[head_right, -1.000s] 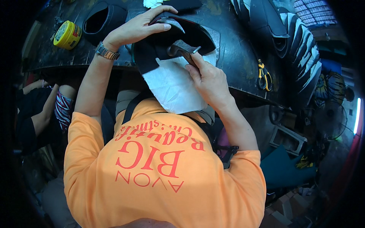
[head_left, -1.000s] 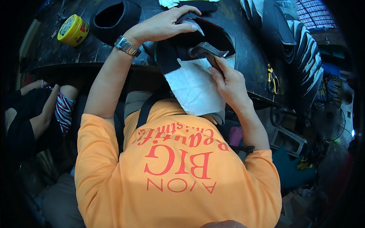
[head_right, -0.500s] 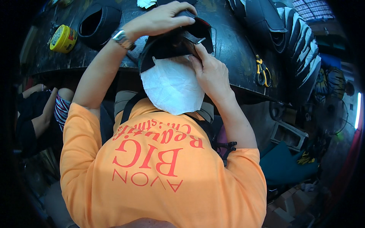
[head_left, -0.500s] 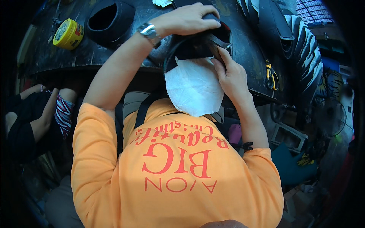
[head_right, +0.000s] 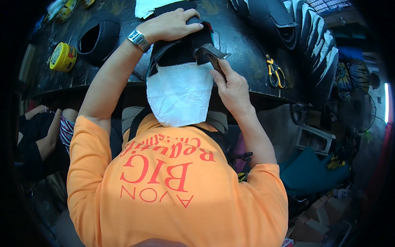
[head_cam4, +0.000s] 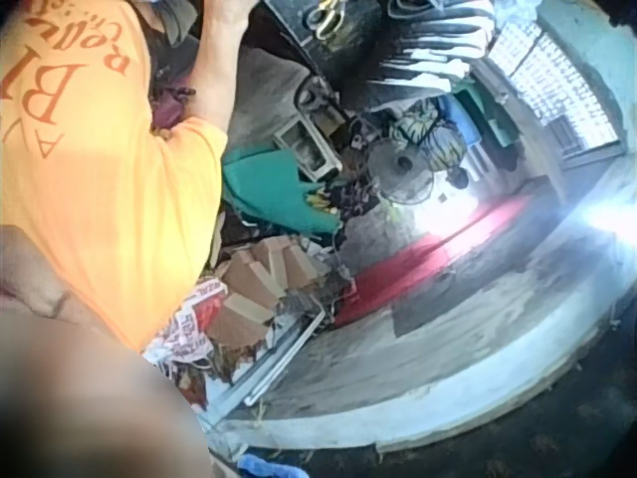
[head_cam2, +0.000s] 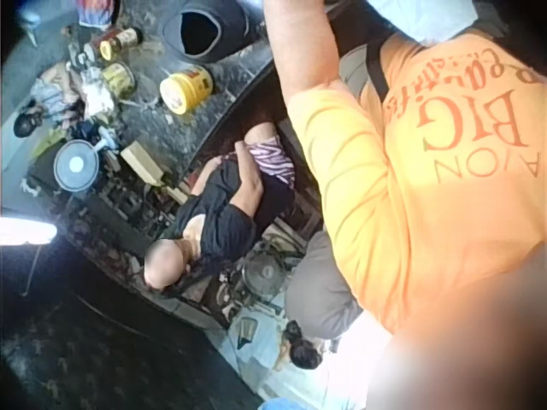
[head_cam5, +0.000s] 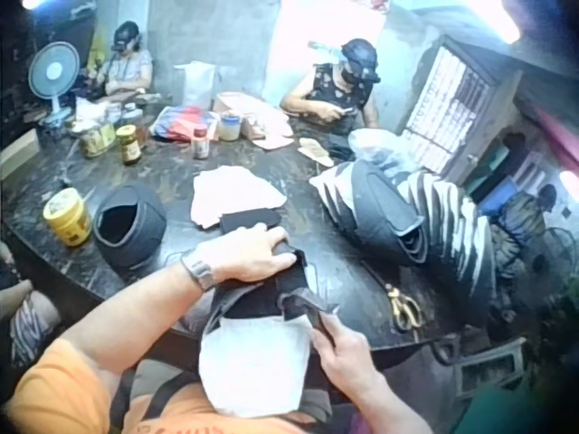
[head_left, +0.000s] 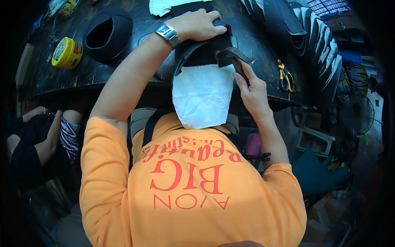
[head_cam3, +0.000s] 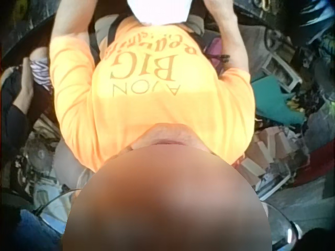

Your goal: The person assembles a shoe by cutting a black rubber sole with scissors, inserting a white paper template into the shoe upper, and pressing the sole onto the upper. The person repeats this process for multiple shoes, handling each shoe individually and using scissors to trim the sole edges.

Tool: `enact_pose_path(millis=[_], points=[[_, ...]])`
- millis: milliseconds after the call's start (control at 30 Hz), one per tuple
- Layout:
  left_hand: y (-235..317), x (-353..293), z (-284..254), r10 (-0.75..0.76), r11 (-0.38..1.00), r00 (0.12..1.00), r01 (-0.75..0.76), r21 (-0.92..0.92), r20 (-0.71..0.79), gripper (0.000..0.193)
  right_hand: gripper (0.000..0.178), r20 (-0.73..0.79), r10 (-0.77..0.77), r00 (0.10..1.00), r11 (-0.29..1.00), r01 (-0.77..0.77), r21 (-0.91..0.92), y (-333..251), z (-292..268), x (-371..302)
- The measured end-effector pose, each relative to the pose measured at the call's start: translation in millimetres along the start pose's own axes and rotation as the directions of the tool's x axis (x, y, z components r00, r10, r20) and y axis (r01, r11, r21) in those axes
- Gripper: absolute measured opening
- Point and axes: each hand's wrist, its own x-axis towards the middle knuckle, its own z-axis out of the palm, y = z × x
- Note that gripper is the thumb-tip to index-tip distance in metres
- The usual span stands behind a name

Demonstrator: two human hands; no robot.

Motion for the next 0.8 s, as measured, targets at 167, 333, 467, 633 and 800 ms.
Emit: enact_pose_path(millis=[167,333,467,633,800], points=[[-2.2,-1.4,-3.5,-0.007,0.998,0.998,0.01,-0.063,0.059,0.058,0.036,-0.156,-0.051,0.986,0.975,0.084,0.206,7.2,-9.2,-4.2],[1.5,-2.6,-8.6,0.026,0.994,0.998,-0.019,-0.108,0.058,0.065,0.031,-0.013,-0.013,1.0,0.981,0.011,-0.196,15.1,14.8,8.1],[2.7,-0.9,-11.3,0.066,0.996,0.993,-0.059,-0.072,0.098,0.058,0.035,0.013,-0.009,1.0,0.95,0.013,-0.311,17.8,15.7,33.3],[-0.5,-8.3,-3.5,0.0,0.997,0.999,0.004,-0.08,0.04,0.061,0.036,-0.04,0.044,0.998,0.953,-0.054,-0.298,21.0,8.6,23.3],[-2.0,-4.5,-5.4,0.0,0.991,0.999,0.007,-0.13,0.054,0.062,0.039,-0.107,0.118,0.987,0.983,-0.131,-0.131,29.3,-7.7,-7.0]])
